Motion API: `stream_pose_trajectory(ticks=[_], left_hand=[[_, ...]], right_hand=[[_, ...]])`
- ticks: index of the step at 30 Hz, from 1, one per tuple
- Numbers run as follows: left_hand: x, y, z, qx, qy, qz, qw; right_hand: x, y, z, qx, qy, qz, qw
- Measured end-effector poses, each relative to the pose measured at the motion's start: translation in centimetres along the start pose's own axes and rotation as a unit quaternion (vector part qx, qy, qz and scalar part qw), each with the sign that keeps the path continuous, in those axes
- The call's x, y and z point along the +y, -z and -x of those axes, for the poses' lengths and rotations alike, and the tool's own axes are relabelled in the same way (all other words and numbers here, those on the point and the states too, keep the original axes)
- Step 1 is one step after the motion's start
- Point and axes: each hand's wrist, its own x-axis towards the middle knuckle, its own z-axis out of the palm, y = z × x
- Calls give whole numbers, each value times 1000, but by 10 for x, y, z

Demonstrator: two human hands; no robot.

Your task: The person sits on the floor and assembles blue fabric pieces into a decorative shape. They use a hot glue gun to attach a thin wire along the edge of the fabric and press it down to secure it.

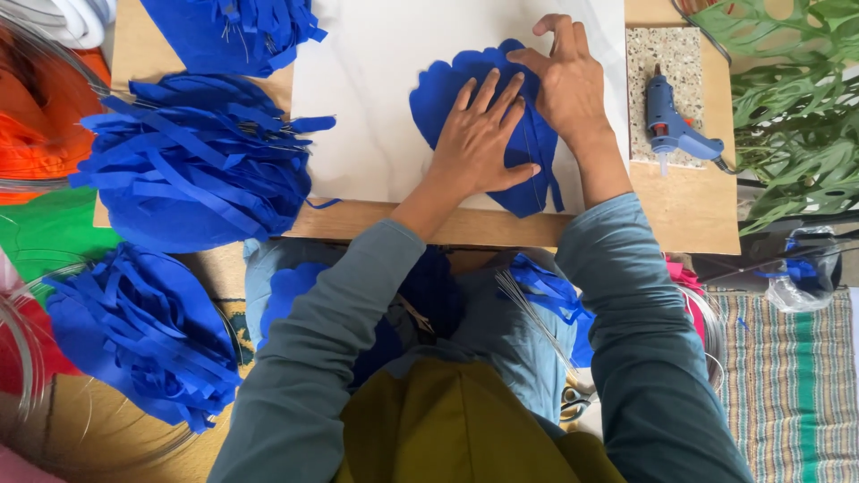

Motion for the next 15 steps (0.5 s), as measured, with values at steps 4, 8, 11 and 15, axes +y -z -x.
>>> stream_pose_trajectory(ticks=[4,8,11,15], left_hand=[[0,-4,0,-8,3,-7,1000],[-1,-5,0,3,3,-5,1000],[0,-1,0,9,0,-6,1000],[1,1,0,7,3,-6,1000]], right_hand=[[-1,-1,1,0,-7,22,1000],[0,2,2,14,-46,-67,997],[2,3,4,22,-72,-136,988],[-5,9,6,-11,-70,-142,987]])
